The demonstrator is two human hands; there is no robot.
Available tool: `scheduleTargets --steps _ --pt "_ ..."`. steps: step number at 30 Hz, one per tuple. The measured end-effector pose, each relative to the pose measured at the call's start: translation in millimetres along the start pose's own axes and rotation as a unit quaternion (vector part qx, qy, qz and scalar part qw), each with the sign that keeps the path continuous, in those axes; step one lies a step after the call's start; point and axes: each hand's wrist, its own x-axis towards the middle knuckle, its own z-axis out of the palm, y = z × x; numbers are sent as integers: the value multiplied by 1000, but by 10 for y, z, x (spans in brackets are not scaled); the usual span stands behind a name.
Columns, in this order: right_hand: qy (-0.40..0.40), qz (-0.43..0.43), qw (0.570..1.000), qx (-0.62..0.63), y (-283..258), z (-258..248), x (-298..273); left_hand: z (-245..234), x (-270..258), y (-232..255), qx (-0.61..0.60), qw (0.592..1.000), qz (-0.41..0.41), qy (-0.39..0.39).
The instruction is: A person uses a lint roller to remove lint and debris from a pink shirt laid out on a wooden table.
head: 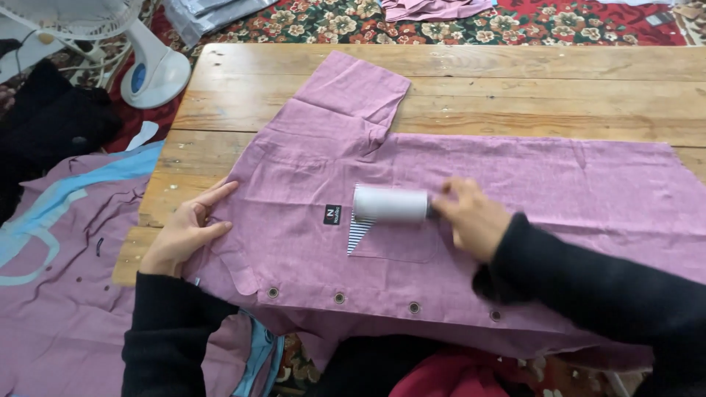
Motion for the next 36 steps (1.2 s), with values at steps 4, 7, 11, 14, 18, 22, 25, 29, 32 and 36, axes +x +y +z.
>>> scheduleTargets --steps 4,7,11,14,18,22,25,29,32,36 --pt "38 -3 999 -23 -137 -54 332 -32 29 -62 -3 1000 -4 2" --pt "35 -45 998 -19 -792 -228 268 -44 29 -104 -19 1000 -11 2" --pt "39 -185 981 -37 -1215 -197 311 -64 55 -153 -9 1000 -5 -8" --pt "76 -161 982 -63 -1042 -35 796 -75 60 -182 -11 1000 -1 -5" --pt "123 -34 987 -99 -681 343 1513 -63 68 -195 -18 1000 -3 3" --pt "105 -38 990 -87 -1208 140 1185 -19 31 -143 -4 1000 26 13" --pt "59 -122 988 -72 -1683 -89 727 -8 20 -179 -26 999 23 23" --pt "67 -161 983 -59 -1621 -64 875 17 -2 -104 -22 999 32 30" --pt "76 -117 989 -50 -1275 179 1428 33 15 -126 -72 996 27 52" --pt "20 -11 999 -30 -1051 525 1996 8 98 -302 -84 984 32 154"
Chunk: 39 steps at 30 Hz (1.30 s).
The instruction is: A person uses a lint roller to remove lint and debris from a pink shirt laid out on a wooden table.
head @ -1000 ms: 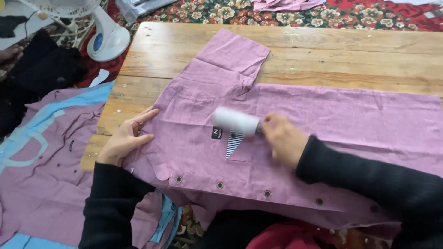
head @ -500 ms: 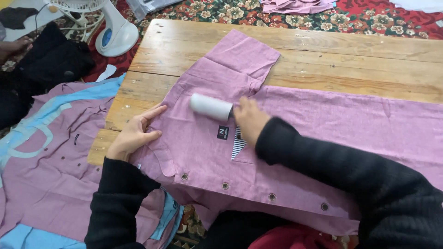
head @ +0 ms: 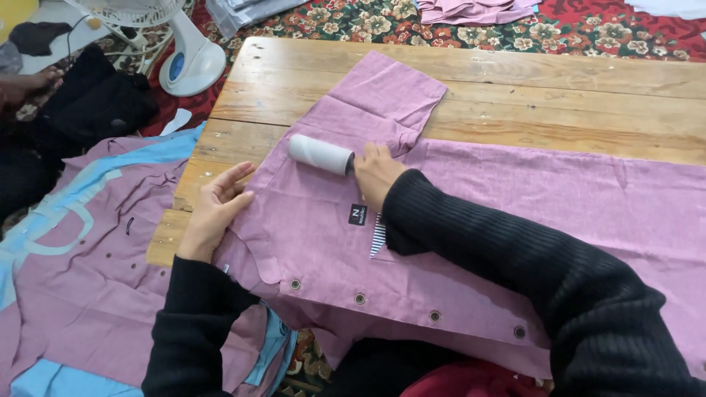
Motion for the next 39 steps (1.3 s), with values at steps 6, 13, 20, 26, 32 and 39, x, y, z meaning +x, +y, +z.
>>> scheduleTargets --steps 6,13,20,26,32,39 --pt "57 -142 988 32 -877 -456 -790 -49 -12 -59 137 985 -40 94" --pt "186 -89 976 -67 -490 -192 -53 -43 25 -101 125 986 -45 101" --pt "167 -91 980 -55 -974 -349 -396 -62 55 -162 123 985 -53 107" --pt "166 -96 980 -60 -845 -267 -318 -68 40 -196 133 985 -14 109" --pt "180 -35 978 -103 35 -266 101 4 3 -68 113 992 -2 64" --pt "50 -144 988 -35 -565 -816 -1386 24 -57 121 22 999 -30 -7"
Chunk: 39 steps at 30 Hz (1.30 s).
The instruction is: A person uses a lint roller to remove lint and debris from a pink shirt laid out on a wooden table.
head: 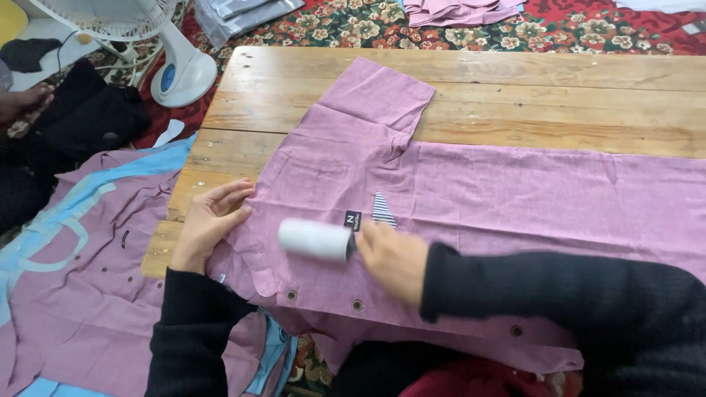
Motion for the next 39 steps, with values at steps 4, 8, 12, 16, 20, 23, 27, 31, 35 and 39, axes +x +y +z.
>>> scheduleTargets --steps 4,8,12,16,20,23,27,31,35,39 --pt "-28 -6 1000 13 98 54 -84 -58 -9 -46 27 996 83 -4" --pt "18 101 993 -53 819 556 311 -56 20 -50 38 995 97 -9" --pt "45 99 994 -12 1174 598 400 -59 31 -59 48 994 99 -12" --pt "34 24 999 22 545 40 -129 -52 15 -45 49 995 89 -15" --pt "-52 -9 995 81 457 -392 -803 -30 2 -44 42 996 73 -14" --pt "-126 61 977 160 907 -555 -1142 -14 16 -37 36 998 58 -16" --pt "-148 228 950 155 1766 -276 -1283 0 34 -18 48 998 44 -13" --pt "-66 242 965 72 2459 365 -1202 27 -7 33 27 999 41 0" --pt "-59 245 964 87 2349 307 -1233 0 16 33 37 999 17 -10" --pt "-173 190 944 207 1515 -407 -1578 4 19 50 62 998 17 -23"
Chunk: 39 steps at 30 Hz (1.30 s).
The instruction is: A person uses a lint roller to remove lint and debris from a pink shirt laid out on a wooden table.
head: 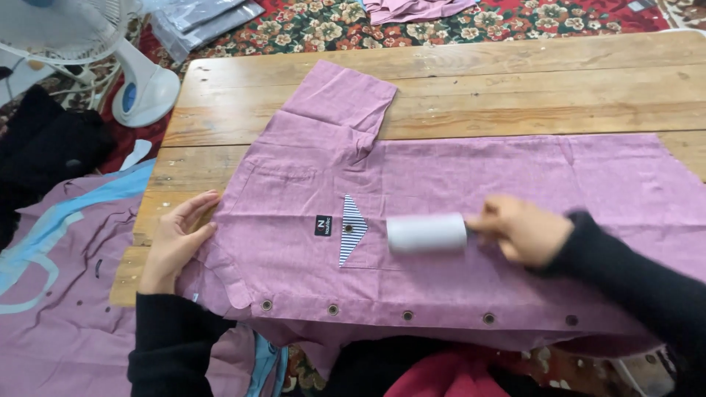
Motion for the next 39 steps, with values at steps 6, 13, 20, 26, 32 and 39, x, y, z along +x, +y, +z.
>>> scheduleTargets --steps 6,13,20,26,32,39 --pt "-88 131 986 47 -129 79 -949 -27 24 117 -60 996 -67 -19" --pt "99 175 979 -42 1261 -38 6 -32 28 103 -45 996 -71 -23" --pt "122 99 984 83 1033 -205 -317 -55 50 62 -52 995 -83 -18" --pt "-195 212 953 96 664 -132 -1694 4 5 235 -38 995 -94 -15" --pt "-214 215 943 136 885 -271 -1696 34 14 291 -29 994 -108 -6" --pt "83 169 982 -21 2436 -161 -1004 61 -10 371 -10 993 -121 6"
